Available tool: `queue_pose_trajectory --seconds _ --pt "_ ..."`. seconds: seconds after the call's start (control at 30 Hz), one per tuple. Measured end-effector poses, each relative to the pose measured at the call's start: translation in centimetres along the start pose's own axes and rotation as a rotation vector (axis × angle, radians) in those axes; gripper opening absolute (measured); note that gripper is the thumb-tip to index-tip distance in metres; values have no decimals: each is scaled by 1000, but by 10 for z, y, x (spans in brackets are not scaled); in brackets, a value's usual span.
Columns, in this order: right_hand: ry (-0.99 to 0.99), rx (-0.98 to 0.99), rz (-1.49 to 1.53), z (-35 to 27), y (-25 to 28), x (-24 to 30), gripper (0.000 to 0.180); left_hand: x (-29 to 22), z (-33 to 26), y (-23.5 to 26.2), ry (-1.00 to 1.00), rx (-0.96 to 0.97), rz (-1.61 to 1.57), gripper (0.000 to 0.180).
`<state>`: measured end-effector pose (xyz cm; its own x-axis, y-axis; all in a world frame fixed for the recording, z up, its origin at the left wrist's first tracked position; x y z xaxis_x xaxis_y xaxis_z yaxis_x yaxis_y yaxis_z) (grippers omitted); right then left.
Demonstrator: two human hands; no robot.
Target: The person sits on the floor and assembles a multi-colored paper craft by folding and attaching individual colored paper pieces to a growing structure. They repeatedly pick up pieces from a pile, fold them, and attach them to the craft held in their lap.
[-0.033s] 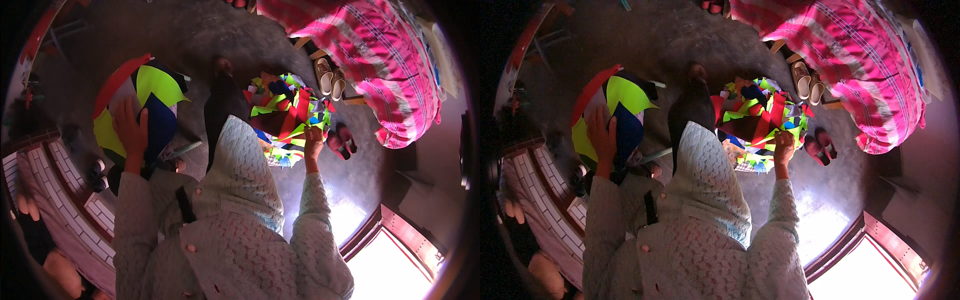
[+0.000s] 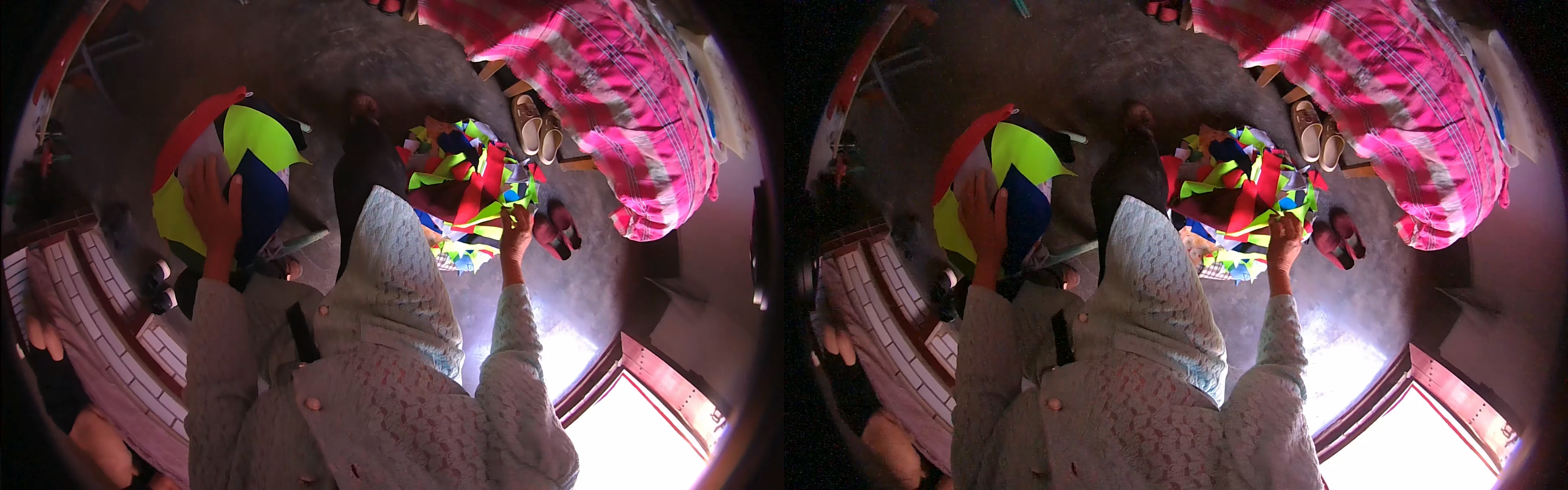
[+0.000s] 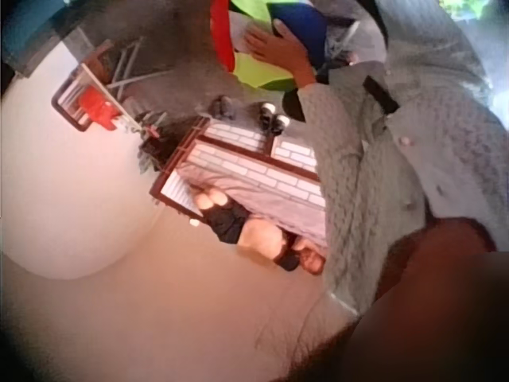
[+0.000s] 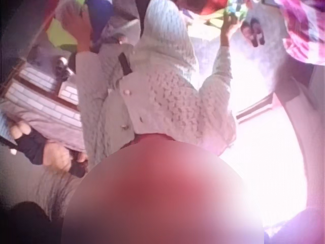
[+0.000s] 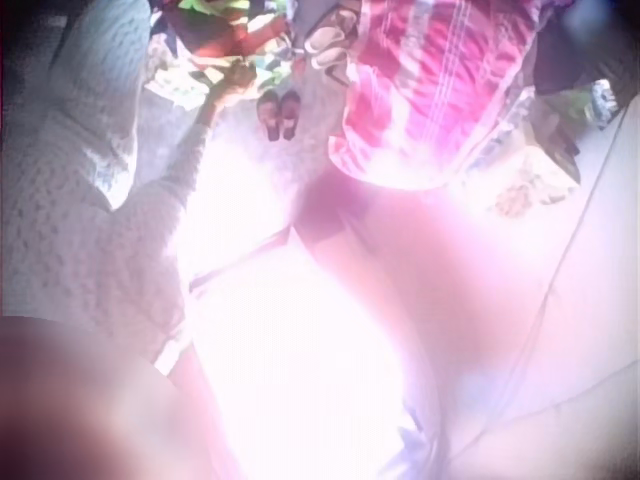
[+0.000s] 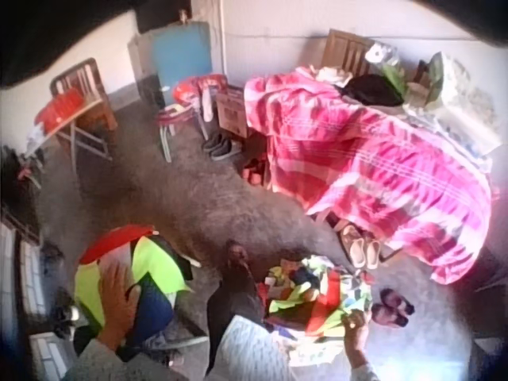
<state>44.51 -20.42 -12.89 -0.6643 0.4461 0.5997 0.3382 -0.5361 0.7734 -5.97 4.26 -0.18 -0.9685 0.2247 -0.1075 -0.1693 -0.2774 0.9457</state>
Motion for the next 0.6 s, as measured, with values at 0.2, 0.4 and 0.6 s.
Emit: queue_pose_trajectory --seconds 0.2,0.4,0.6 --pt "209 -88 -97 24 69 53 12 3 2 -1 13 -18 24 54" --pt "65 -147 141 46 109 127 9 6 1 1 27 -33 -21 56" --pt "317 -211 152 61 135 238 7 23 -7 -11 83 -37 -53 60"
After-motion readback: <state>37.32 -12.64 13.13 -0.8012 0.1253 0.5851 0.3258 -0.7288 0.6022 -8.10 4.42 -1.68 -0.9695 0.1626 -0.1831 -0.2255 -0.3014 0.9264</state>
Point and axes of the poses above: each hand's wrist, its own z-axis towards the middle knuckle, its own y-axis out of the back of the hand, x = y × z, the point moved 5 cm from there along z, towards the middle knuckle, and after that the axes turned 3 degrees about y, right-handed, at the moved point
